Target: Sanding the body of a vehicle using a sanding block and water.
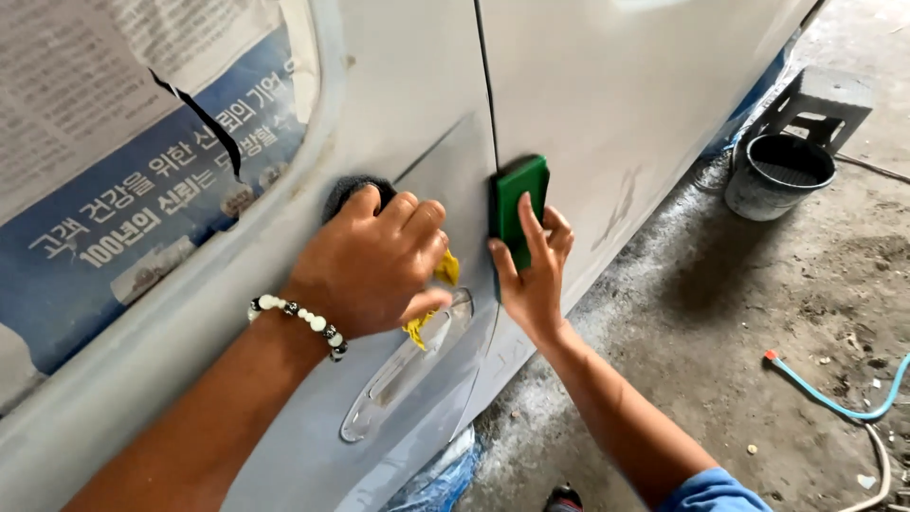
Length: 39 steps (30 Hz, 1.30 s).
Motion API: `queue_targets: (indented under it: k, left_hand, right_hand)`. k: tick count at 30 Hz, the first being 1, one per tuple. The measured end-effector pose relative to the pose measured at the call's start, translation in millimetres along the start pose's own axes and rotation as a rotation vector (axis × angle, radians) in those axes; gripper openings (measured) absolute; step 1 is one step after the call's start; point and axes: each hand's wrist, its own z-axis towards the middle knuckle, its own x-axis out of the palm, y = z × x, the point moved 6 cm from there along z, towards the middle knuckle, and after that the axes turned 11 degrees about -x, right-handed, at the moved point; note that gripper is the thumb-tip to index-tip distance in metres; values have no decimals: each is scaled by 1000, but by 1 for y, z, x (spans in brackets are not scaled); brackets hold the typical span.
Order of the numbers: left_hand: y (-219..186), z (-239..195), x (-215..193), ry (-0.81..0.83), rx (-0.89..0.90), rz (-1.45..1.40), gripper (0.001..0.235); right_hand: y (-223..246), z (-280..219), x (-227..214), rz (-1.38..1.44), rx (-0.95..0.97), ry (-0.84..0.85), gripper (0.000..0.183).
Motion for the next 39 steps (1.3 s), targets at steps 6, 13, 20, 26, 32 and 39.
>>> queue_targets:
  k: [6, 13, 20, 26, 32, 39]
  left_hand:
    - [-1, 6, -4, -15, 56, 26, 40]
    - [-2, 2, -6, -71, 40, 66, 23]
    - [13, -22, -24, -162, -21, 7, 26]
    - [21, -36, -28, -276, -48, -49, 31]
    - [17, -42, -30, -347, 35, -46, 23]
    - [21, -32, -25, -276, -18, -119, 22]
  right_hand:
    - [21, -18, -2, 48, -35, 34, 72]
    - [73, -59, 0, 94, 97, 150, 90]
    - [68, -49, 11, 135, 433, 242, 103]
    - [145, -86, 22, 131, 269, 235, 103]
    - [113, -64, 18, 52, 668, 236, 105]
    - [128, -58, 20, 92, 439, 256, 101]
